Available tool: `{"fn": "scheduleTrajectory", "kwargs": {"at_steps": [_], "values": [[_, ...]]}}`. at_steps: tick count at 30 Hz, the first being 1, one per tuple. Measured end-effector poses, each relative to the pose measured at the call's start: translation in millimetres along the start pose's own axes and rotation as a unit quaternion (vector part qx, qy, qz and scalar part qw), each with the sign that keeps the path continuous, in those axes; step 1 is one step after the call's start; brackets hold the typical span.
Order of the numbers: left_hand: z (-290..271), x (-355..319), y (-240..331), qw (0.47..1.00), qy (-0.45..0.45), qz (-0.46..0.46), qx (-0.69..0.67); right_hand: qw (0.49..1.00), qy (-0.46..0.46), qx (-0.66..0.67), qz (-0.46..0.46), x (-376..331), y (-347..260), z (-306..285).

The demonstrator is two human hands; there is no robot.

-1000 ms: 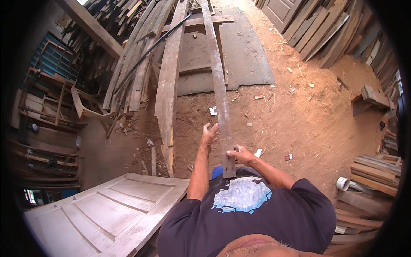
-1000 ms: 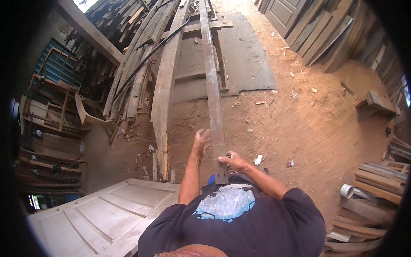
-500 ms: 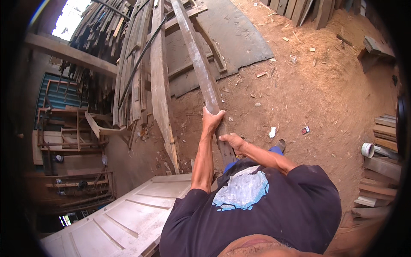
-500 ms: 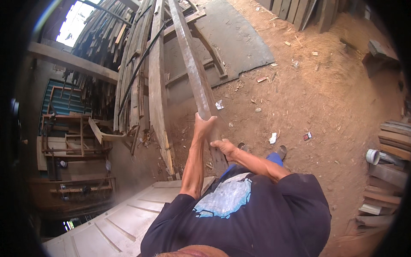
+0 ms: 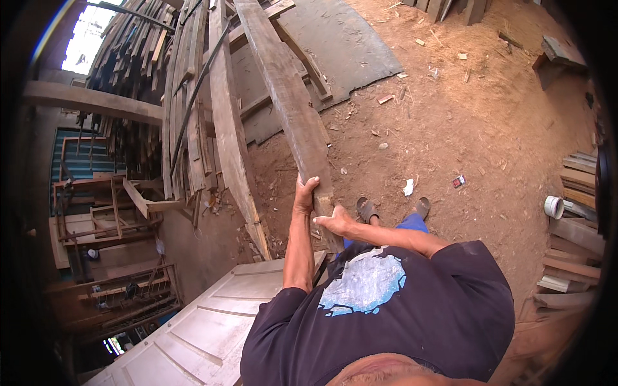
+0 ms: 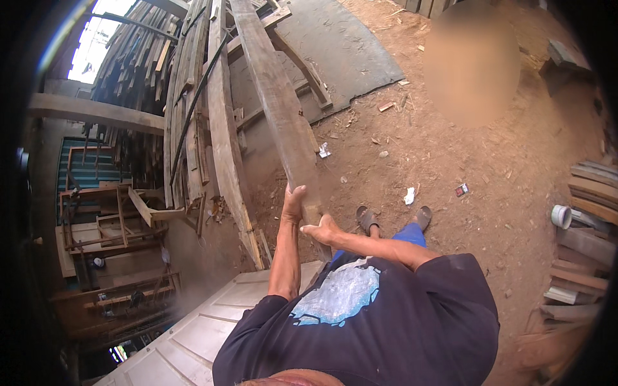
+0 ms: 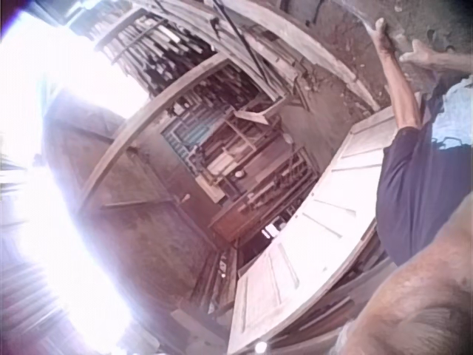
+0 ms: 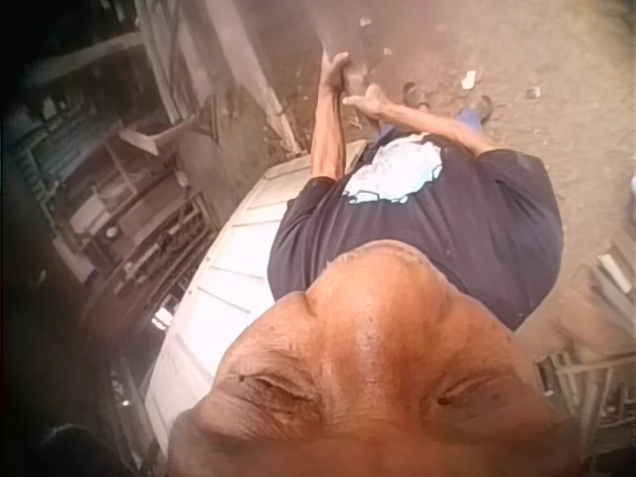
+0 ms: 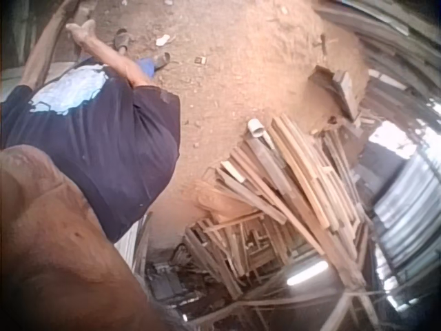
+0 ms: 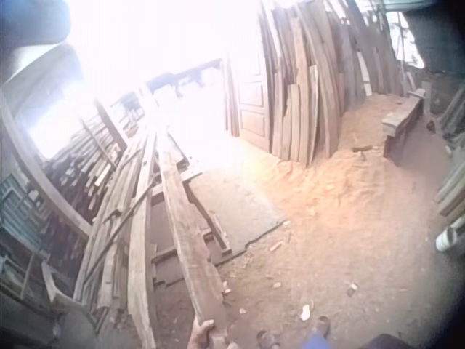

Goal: The person walks through a cluttered woodworking shop, picks up a long wooden plank, and carries it to a workbench. They place the plank on the bench and adjust its position.

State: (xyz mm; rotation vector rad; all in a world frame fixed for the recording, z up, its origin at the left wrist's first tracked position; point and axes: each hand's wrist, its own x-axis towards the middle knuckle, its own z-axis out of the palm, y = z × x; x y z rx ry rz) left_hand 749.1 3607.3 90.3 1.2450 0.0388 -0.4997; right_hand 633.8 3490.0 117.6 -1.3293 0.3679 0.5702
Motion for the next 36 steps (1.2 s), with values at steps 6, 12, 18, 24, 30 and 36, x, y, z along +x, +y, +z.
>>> {"fn": "scheduleTrajectory", "kwargs": {"at_steps": [6,12,18,24,30,36], "values": [[2,-7,9,1.000,-0.001,-0.001,-0.023,0.998,-0.028,-0.044,-0.026,24,21,9],[-19,-3,-2,0.997,-0.045,-0.017,-0.064,0.995,-0.076,-0.058,-0.015,34,22,4],[-71,-2,-42,0.990,-0.051,-0.067,-0.113,0.968,-0.177,-0.168,0.060,59,37,-49],[-70,1,-51,0.981,-0.054,-0.079,-0.170,0.928,-0.010,-0.372,0.010,63,79,-160],[-86,0,-68,0.977,-0.003,-0.115,-0.181,0.906,0.190,-0.361,0.115,39,154,-274],[-79,-8,-63,0.987,0.069,-0.060,-0.133,0.887,0.202,-0.383,0.160,11,198,-337]]}}
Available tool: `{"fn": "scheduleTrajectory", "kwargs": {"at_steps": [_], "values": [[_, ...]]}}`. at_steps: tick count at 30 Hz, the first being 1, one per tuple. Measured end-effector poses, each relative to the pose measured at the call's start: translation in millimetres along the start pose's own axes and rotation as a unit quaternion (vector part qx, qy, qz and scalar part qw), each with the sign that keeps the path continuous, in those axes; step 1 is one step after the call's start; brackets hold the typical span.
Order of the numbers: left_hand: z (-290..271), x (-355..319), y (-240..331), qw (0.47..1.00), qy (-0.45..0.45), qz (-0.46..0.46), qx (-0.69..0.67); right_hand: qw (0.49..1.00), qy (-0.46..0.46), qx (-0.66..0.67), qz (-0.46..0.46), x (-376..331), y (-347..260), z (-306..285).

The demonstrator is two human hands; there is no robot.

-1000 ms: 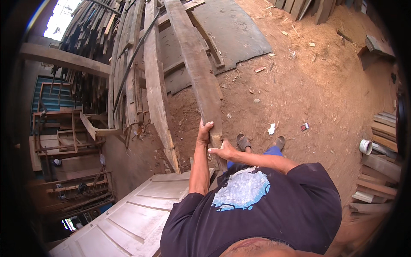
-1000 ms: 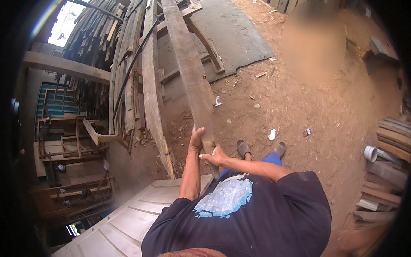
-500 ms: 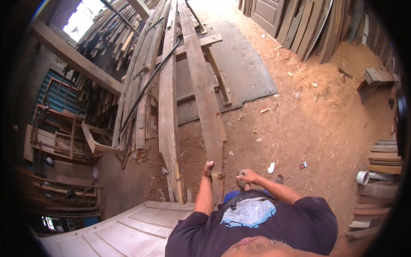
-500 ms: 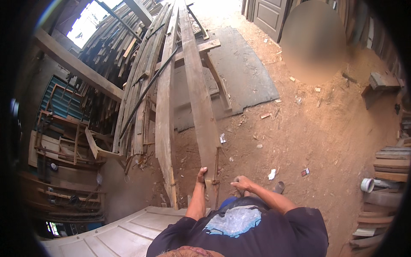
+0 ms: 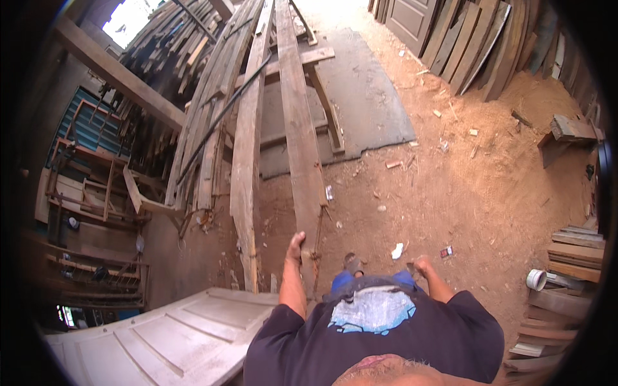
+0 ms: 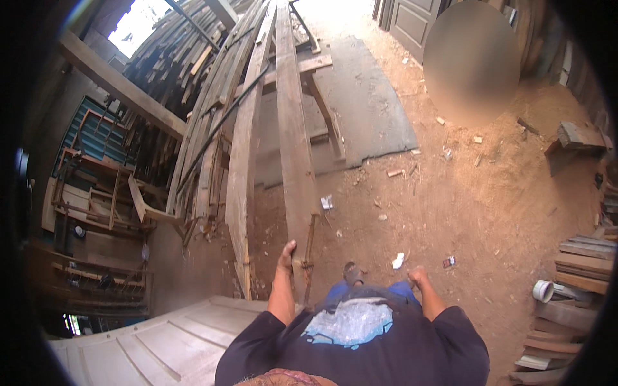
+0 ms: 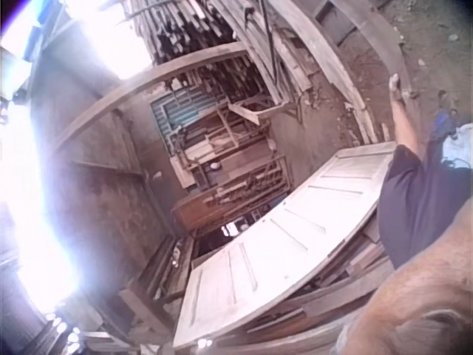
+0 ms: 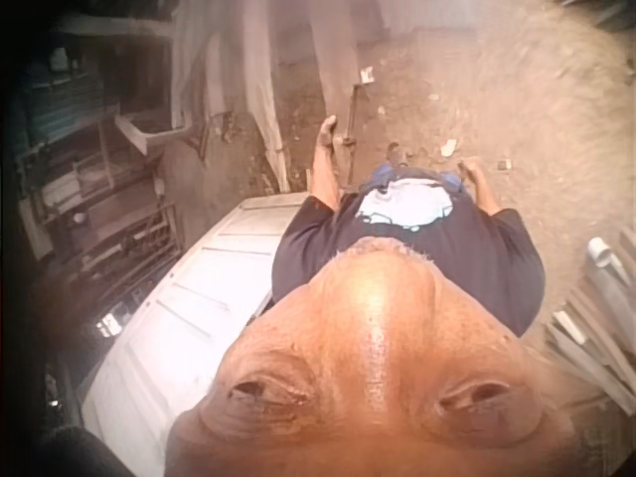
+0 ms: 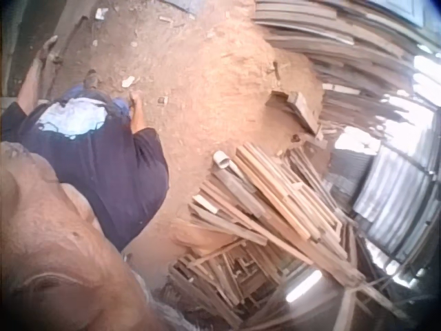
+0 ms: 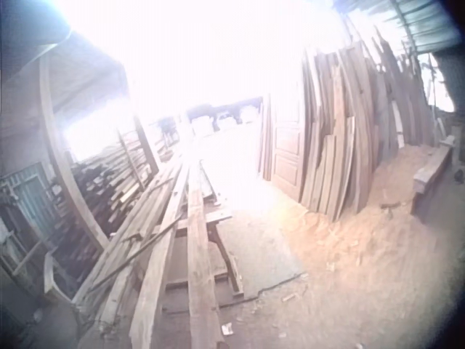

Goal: The person walks through a cluttered woodworking shop, picks up a long wooden plank, and carries it to a workbench. They place the plank on the bench and adjust its position.

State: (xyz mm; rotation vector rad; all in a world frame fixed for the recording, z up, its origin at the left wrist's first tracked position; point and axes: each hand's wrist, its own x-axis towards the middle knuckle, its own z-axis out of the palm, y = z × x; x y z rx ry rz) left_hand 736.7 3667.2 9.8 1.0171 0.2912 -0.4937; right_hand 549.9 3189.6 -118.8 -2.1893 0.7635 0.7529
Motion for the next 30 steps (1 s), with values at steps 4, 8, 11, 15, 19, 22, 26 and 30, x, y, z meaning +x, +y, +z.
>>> {"fn": "scheduleTrajectory", "kwargs": {"at_steps": [4,8,11,15,19,22,26,30], "values": [[-25,-16,4,0.938,0.231,0.053,0.251,0.992,-0.055,0.104,-0.041,12,28,-3],[49,-28,21,0.810,0.369,0.110,0.442,0.990,-0.062,0.127,0.016,9,22,-35],[65,-26,20,0.727,0.379,0.167,0.548,0.997,-0.042,0.056,-0.026,31,37,-45],[116,-15,35,0.680,0.369,0.122,0.621,0.999,0.004,-0.009,-0.041,55,51,-60],[128,2,49,0.650,0.368,0.123,0.654,0.998,-0.016,-0.056,-0.035,58,12,-84],[132,22,62,0.665,0.346,0.112,0.652,1.000,-0.020,-0.003,-0.017,62,-20,-91],[114,46,77,0.704,0.352,0.115,0.606,0.999,-0.048,0.024,-0.002,88,-61,-76],[102,52,103,0.772,0.300,0.017,0.560,0.997,-0.045,0.046,-0.045,131,-111,-66]]}}
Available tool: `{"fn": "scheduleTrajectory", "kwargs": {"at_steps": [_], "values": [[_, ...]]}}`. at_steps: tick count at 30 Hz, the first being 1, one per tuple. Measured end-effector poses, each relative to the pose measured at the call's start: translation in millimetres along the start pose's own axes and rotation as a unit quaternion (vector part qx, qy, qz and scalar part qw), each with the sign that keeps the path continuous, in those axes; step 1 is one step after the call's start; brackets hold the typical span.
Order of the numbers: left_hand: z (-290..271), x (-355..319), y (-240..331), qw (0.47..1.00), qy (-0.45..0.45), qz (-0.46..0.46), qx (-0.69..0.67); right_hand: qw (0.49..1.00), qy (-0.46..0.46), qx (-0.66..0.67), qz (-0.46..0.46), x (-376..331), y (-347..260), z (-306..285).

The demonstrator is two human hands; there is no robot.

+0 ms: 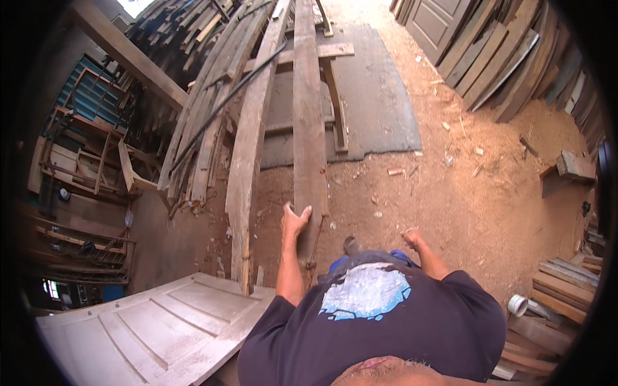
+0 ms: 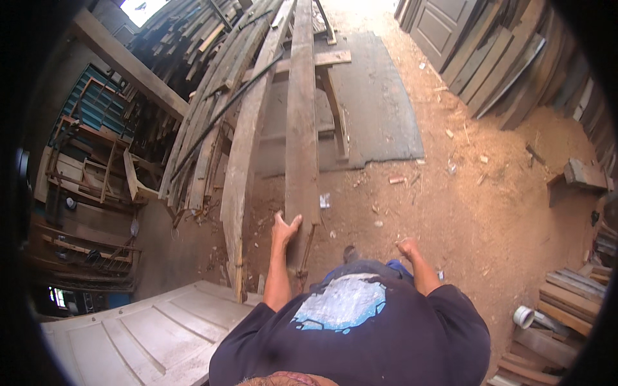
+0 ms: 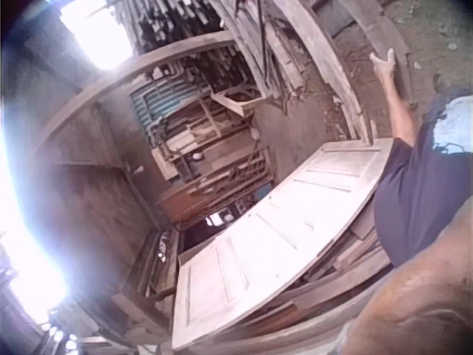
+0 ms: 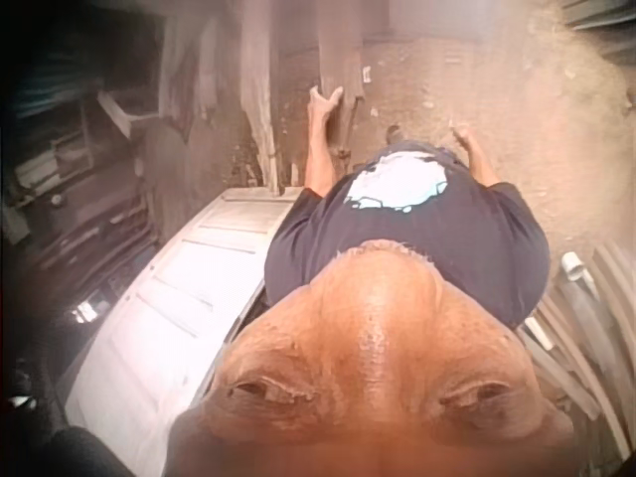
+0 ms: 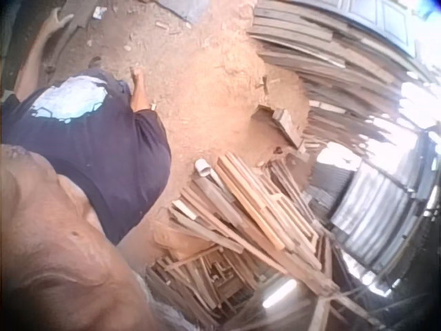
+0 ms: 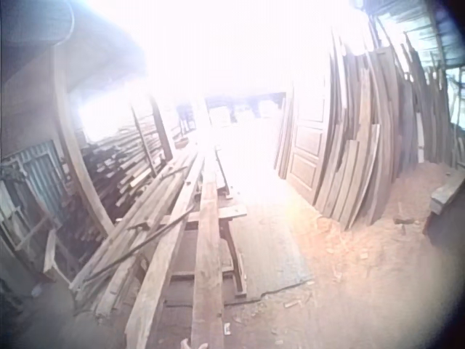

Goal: The person walks through a cluttered woodworking shop, picks up a long wooden plank, and carries it to a workbench. They place the plank on the bench and adjust its position.

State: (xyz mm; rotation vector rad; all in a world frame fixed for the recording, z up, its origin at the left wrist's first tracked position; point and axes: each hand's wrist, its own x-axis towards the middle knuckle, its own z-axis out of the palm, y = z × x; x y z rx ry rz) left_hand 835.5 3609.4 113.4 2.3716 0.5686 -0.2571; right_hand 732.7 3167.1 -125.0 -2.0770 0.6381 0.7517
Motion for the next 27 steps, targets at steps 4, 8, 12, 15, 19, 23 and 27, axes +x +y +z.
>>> {"fn": "scheduleTrajectory", "kwargs": {"at_steps": [4,8,12,15,19,23,27], "values": [[22,32,-54,0.971,-0.120,0.028,-0.204,0.996,-0.043,0.076,0.008,-1,-132,-5],[19,21,-33,0.972,-0.100,0.010,-0.212,0.964,-0.120,0.231,-0.057,16,-233,-14],[17,20,-35,0.980,-0.067,-0.003,-0.187,0.931,-0.213,0.274,-0.107,58,-327,-6],[5,6,-13,0.987,-0.062,-0.045,-0.144,0.928,-0.186,0.307,-0.094,64,-391,1],[5,10,-18,0.989,-0.068,-0.058,-0.120,0.913,-0.200,0.347,-0.074,92,-456,16],[-17,-10,26,0.989,-0.073,-0.076,-0.103,0.857,-0.240,0.436,-0.136,128,-481,24],[-16,-16,33,0.990,-0.044,-0.102,-0.092,0.830,-0.238,0.482,-0.146,125,-499,28]]}}
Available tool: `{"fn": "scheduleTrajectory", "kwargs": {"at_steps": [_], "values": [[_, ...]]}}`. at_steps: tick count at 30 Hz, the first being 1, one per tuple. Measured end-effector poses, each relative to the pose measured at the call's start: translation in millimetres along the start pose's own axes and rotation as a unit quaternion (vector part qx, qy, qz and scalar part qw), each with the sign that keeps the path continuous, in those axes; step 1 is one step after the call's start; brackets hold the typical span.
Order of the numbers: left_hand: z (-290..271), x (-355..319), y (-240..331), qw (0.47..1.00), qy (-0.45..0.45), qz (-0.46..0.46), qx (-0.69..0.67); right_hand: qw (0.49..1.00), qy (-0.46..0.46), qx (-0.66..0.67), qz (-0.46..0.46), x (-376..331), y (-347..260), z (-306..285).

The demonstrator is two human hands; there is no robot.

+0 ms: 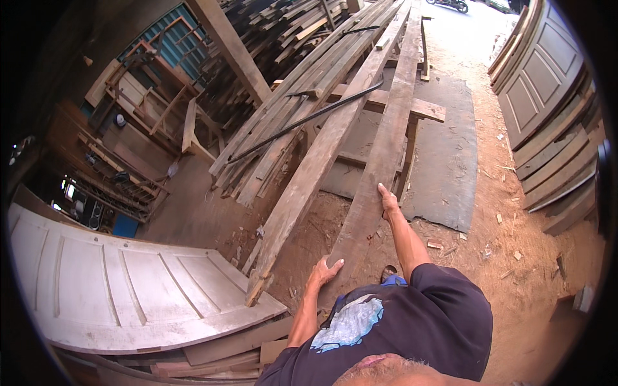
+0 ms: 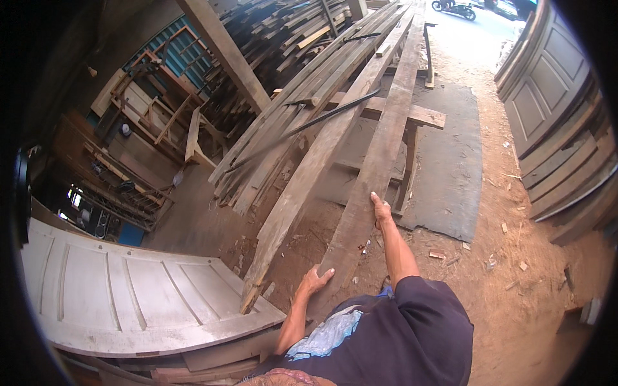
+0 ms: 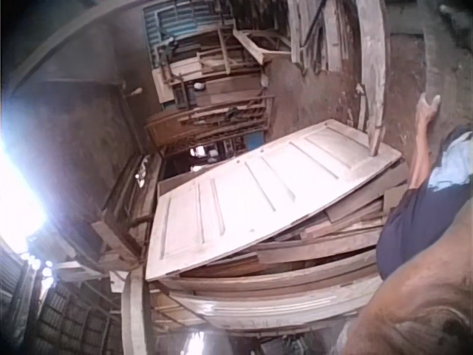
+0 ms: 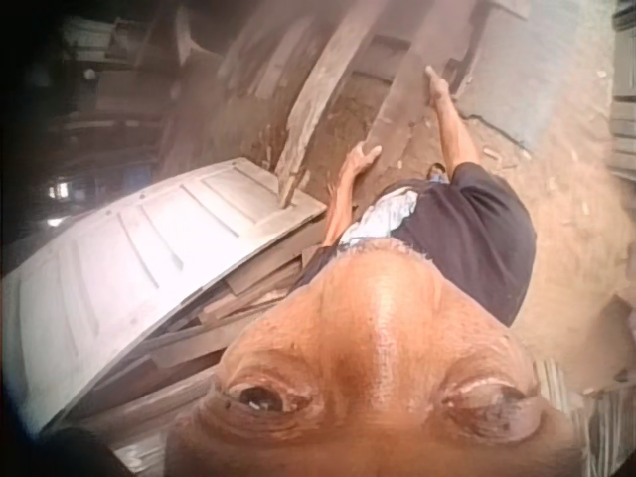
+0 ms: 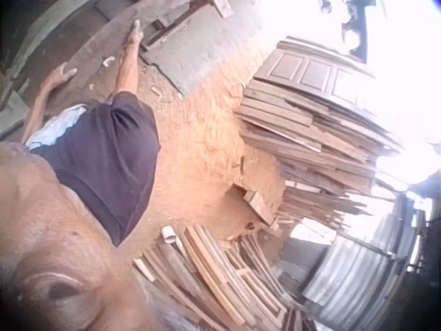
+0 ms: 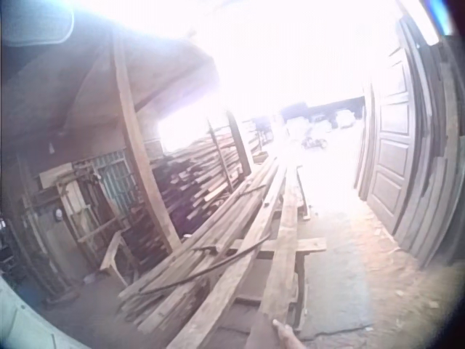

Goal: The person walks through a cluttered woodworking shop, picks up a long wooden plank, and carries it to a workbench. They place the plank on the bench and adjust its position.

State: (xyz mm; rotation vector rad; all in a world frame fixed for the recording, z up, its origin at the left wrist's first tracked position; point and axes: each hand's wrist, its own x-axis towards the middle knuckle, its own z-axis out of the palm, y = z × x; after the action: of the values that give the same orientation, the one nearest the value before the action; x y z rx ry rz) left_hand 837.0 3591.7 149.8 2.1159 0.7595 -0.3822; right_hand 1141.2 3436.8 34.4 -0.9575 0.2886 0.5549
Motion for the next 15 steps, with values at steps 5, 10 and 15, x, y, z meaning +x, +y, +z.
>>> {"fn": "scheduleTrajectory", "kwargs": {"at_steps": [5,10,15], "values": [[-1,15,-17,0.999,-0.035,-0.016,-0.028,0.998,0.051,-0.033,-0.023,-3,7,17],[-1,18,-14,1.000,-0.023,-0.015,0.010,1.000,0.004,-0.016,0.025,13,6,1],[1,4,-14,0.999,-0.026,0.016,-0.024,0.999,0.016,0.048,-0.016,-2,10,7]]}}
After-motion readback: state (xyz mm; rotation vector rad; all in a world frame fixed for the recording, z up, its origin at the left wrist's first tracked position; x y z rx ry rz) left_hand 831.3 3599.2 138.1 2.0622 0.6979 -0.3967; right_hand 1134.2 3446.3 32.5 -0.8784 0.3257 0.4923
